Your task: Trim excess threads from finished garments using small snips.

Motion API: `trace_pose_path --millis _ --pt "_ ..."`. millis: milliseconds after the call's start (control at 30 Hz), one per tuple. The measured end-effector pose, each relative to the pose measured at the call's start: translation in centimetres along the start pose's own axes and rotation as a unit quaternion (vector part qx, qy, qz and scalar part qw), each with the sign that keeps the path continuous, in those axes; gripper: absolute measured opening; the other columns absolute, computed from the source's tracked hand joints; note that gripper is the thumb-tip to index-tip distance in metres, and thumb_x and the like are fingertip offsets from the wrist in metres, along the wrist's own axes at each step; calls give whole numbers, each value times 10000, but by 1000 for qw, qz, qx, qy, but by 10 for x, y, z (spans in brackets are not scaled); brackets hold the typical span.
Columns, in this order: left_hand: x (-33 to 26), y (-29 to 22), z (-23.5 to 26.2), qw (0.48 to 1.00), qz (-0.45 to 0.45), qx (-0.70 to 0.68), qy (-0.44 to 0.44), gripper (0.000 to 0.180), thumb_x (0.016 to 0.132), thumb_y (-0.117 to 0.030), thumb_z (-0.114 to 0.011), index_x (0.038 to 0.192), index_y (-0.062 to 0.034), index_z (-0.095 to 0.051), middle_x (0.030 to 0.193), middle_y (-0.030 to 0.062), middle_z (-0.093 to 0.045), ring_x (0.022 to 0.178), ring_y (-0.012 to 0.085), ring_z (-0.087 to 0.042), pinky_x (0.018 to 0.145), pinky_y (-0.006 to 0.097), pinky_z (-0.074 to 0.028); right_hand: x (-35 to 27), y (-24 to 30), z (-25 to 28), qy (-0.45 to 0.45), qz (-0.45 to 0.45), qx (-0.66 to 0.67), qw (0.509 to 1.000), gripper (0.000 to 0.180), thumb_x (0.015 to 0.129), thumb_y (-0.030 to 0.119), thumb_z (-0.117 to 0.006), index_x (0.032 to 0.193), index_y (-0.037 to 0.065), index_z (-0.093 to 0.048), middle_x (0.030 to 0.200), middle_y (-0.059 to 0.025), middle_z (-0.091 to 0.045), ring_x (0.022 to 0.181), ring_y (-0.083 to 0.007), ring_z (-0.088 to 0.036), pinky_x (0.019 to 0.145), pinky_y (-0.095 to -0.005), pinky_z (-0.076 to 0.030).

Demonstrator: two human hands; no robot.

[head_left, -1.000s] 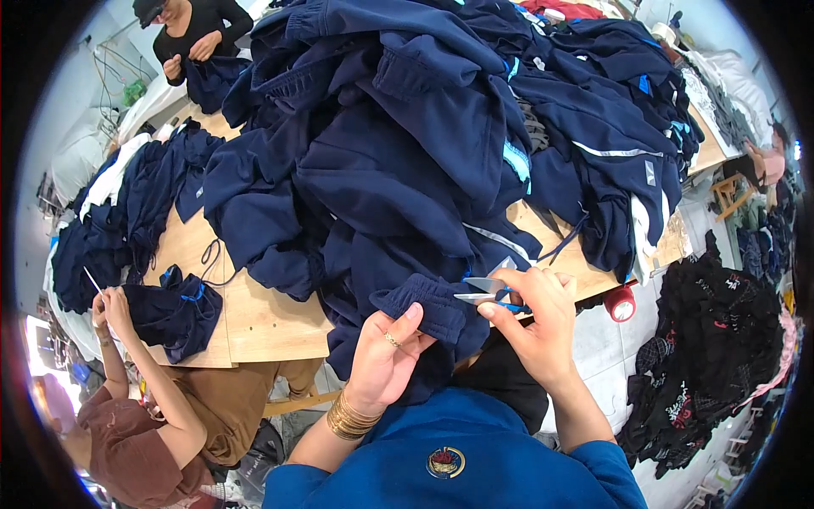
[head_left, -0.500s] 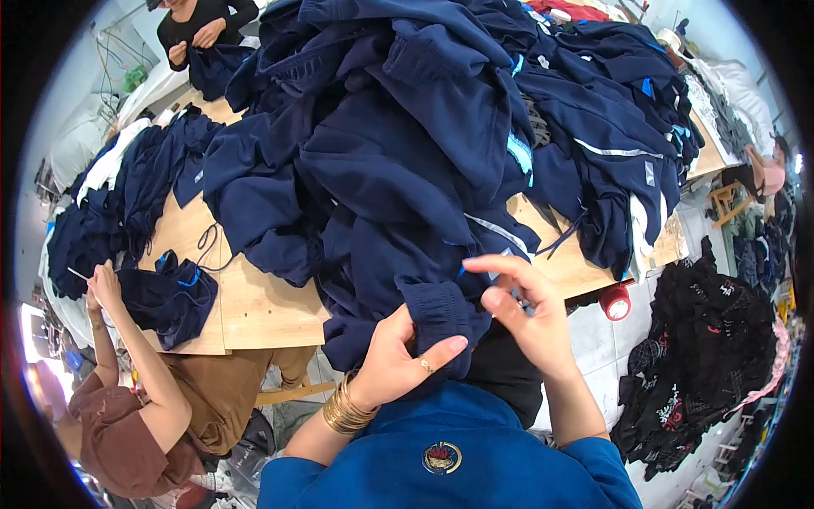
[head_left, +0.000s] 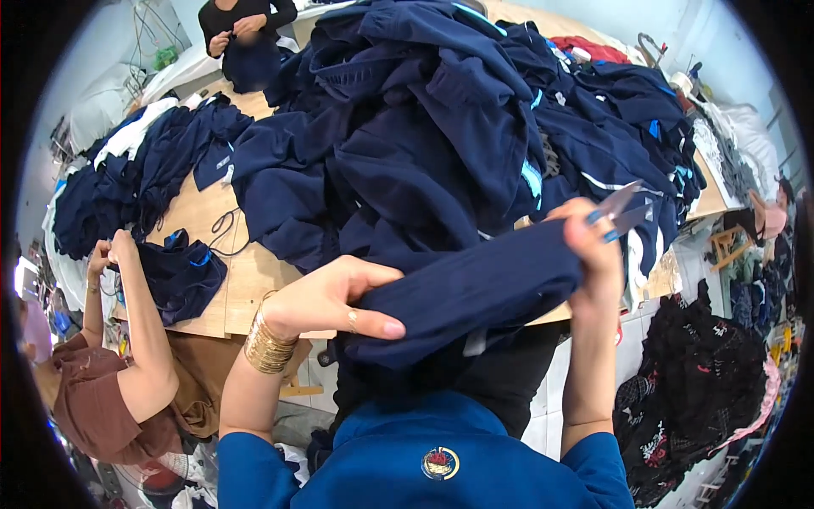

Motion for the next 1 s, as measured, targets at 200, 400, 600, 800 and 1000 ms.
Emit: trace_pose_path --millis 200,400,600,800,1000 --pt "-49 17 45 979 -44 30 -199 167 718 -85 -681 831 15 -610 766 -19 -590 719 45 -521 677 172 -413 3 36 29 -130 86 61 986 70 770 98 -615 799 58 -565 785 -35 -588 694 -121 -564 656 -235 -437" --pt "-58 7 51 963 -72 39 -257 150 740 -81 -658 851 10 -617 781 -6 -594 735 57 -522 723 180 -406 -3 34 26 -172 90 23 981 72 745 82 -628 783 44 -580 737 -19 -577 651 -99 -542 636 -220 -420" --pt "-46 -9 32 956 -117 77 -257 174 780 -101 -628 909 11 -592 805 -6 -583 746 53 -505 714 183 -401 11 28 -13 58 91 -273 956 166 722 122 -659 860 42 -614 811 6 -589 727 -51 -508 682 -176 -369" --pt "-7 -57 3 959 -168 190 -125 174 785 -114 -603 908 5 -578 813 2 -569 781 61 -493 711 205 -401 13 -20 -83 330 -102 -296 891 356 691 198 -711 941 -22 -585 847 -9 -602 732 -61 -513 712 -245 -415" --pt "-12 -17 12 871 -207 408 -180 396 644 47 -478 1032 -5 -536 855 91 -594 784 134 -560 719 250 -436 25 31 -41 35 -74 38 996 181 675 12 -585 854 -10 -574 781 -103 -617 704 -195 -608 723 -305 -495"
Point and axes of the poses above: each hand's wrist, its own x-axis towards the middle knuckle, its own z-axis out of the back of the hand, y = z × x, the point moved 3 cm from there along x, towards the middle knuckle
